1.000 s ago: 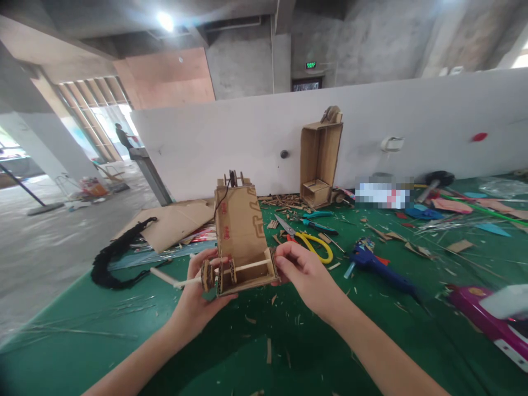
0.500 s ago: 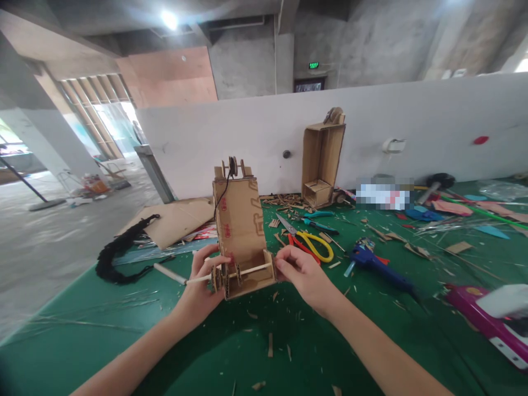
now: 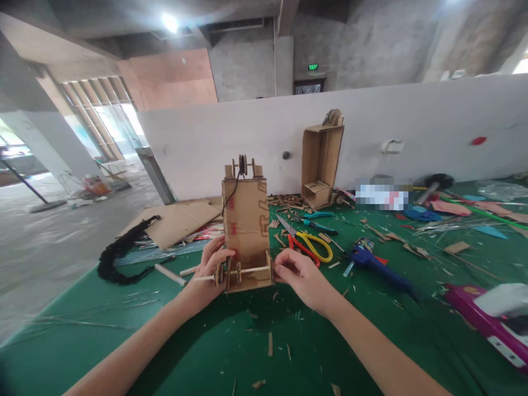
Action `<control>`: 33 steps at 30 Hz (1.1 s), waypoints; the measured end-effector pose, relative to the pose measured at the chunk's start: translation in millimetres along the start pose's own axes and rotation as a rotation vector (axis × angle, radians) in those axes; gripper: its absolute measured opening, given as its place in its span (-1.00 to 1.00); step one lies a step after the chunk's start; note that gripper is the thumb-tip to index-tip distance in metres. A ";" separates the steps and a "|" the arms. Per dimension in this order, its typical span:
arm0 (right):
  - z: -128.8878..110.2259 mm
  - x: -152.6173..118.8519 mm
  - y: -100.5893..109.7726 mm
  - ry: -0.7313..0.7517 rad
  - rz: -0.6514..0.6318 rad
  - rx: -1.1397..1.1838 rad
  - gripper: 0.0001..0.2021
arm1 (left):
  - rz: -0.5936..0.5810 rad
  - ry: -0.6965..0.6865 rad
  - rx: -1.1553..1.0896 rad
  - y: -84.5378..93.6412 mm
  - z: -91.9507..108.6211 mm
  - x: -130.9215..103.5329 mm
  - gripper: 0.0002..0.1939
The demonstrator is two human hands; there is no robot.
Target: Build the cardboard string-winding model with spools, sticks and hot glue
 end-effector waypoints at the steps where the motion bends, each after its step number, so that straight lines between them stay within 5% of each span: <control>1: 1.8 0.5 0.4 0.015 -0.008 -0.039 -0.73 | -0.044 0.009 -0.008 0.6 -1.8 0.2 -0.39; 8: 4.1 1.6 8.8 0.135 -0.006 -0.425 -0.86 | -0.297 0.063 0.051 12.5 -8.6 -0.6 -0.22; 13: 4.3 3.5 12.3 0.119 -0.067 -0.567 -0.91 | -0.303 0.058 0.083 17.7 -9.8 1.5 -0.30; 19: 5.5 6.3 13.2 0.132 -0.053 -0.675 -0.90 | -0.127 0.083 0.012 19.4 -5.8 2.4 -0.58; 24: 2.2 6.0 11.6 0.132 -0.071 -0.701 -0.91 | 0.134 0.270 -0.182 26.9 7.1 6.2 -0.89; 29: 0.8 2.7 8.6 0.151 -0.084 -0.726 -0.90 | 0.304 0.314 -0.068 33.3 28.8 29.5 -0.62; 33: 4.2 3.5 7.5 0.208 -0.028 -0.759 -0.89 | 0.250 0.297 -0.022 25.4 24.9 58.8 -0.87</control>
Point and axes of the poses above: each hand's wrist, its own x-axis towards the middle knuckle, its own y-axis out of the back of the hand, z = x × y, the point moved 2 cm from there along x, towards the middle knuckle, and after that the axes turned 5 degrees about z, right-handed, at the moved point
